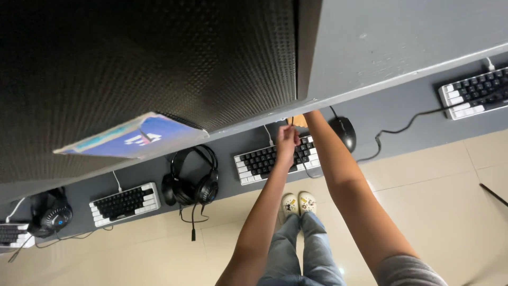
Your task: The person wipes a keyboard, mouse, and headphones with a cloth on a desk. They lift and turn the keyboard to clean its underside, wipe the mouse and its cable, and clean the earcups and headband of the headphones before placing them back on the desk.
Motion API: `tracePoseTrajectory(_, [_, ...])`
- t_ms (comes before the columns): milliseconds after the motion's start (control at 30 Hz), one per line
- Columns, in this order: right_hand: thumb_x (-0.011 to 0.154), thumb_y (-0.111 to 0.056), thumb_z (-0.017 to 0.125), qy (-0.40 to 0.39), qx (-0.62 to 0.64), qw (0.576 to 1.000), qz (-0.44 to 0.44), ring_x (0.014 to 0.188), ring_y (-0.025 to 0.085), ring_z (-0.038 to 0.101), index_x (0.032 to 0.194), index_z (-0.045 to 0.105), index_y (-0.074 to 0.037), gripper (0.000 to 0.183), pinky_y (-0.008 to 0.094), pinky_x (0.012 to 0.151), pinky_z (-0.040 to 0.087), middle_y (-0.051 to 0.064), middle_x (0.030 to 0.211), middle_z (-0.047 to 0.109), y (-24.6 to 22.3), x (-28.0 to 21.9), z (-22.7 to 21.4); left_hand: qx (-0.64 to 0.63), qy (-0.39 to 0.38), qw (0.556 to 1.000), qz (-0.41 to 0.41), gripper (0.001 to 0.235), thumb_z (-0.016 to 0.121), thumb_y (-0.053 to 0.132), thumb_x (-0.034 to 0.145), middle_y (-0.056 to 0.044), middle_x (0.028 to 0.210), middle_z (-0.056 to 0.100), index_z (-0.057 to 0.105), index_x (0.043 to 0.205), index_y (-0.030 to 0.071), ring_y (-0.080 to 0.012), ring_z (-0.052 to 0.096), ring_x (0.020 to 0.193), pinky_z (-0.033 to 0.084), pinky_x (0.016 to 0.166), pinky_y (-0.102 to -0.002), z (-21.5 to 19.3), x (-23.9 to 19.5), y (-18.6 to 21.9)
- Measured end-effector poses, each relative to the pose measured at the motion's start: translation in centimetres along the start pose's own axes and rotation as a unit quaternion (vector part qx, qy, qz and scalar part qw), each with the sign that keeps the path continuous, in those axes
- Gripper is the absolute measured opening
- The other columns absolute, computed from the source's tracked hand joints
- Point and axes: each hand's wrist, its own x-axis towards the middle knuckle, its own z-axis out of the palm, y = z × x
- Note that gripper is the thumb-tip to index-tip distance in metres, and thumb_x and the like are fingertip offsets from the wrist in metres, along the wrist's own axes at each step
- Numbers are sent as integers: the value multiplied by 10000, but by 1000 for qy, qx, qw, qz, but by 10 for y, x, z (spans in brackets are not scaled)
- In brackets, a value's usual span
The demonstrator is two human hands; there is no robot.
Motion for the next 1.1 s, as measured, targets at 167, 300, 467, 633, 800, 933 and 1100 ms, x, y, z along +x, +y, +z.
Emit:
tracePoseTrajectory(167, [961, -204, 658, -6, 59, 991, 123, 990, 227, 688, 1142, 728, -16, 271, 369, 835, 551, 132, 1071, 751, 49, -26, 3, -24, 20, 999, 31, 218, 536, 159, 1065, -70, 1165, 661, 539, 1265, 72, -152, 636, 1006, 524, 846, -300, -5, -26, 2])
tracePoseTrajectory(300, [919, -173, 675, 1, 65, 976, 206, 872, 190, 745, 1037, 743, -18, 207, 355, 790, 578, 164, 940, 780, -25, -86, -18, 33, 48, 998, 21, 298, 551, 209, 1045, -49, 1329, 596, 523, 1317, 90, -163, 586, 1208, 495, 993, -316, -7, -43, 19])
tracePoseTrajectory(467, [799, -215, 804, 66, 19, 998, -16, 817, 300, 722, 1033, 705, 27, 352, 396, 709, 563, 192, 902, 751, -112, -170, -56, 81, 12, 997, 9, 336, 548, 293, 1058, -40, 1300, 627, 580, 1322, 88, -136, 589, 1151, 480, 958, -317, 8, -67, 41])
tracePoseTrajectory(633, [917, -252, 750, 73, -66, 993, 67, 727, 377, 727, 904, 719, 13, 267, 413, 655, 568, 217, 781, 710, -147, -225, -70, 66, -75, 993, -67, 342, 550, 322, 1051, -25, 1229, 691, 643, 1286, 92, -104, 633, 1112, 495, 954, -273, 32, -94, 61])
tracePoseTrajectory(800, [969, -185, 527, -40, -31, 944, 326, 598, 380, 750, 963, 630, -12, 201, 439, 554, 577, 173, 741, 749, -249, -254, -133, 12, -79, 993, -90, 316, 517, 328, 1071, -60, 975, 702, 682, 1101, 60, -168, 642, 850, 518, 762, -322, 31, -79, 55])
tracePoseTrajectory(933, [911, -120, 601, 45, -159, 986, 34, 705, 385, 698, 947, 680, -18, 134, 449, 616, 551, 221, 785, 708, -242, -305, -152, -112, -98, 980, -130, 232, 512, 268, 1094, 6, 850, 600, 597, 945, 111, -139, 572, 765, 464, 712, -314, 29, -52, 55])
tracePoseTrajectory(1100, [958, -148, 493, -73, -58, 934, 346, 592, 278, 753, 1005, 665, -96, 186, 398, 603, 596, 93, 724, 767, -351, -332, -204, -320, -171, 909, -204, 261, 444, 197, 1098, 3, 787, 513, 526, 861, 124, -159, 491, 727, 464, 732, -311, 11, -18, 40])
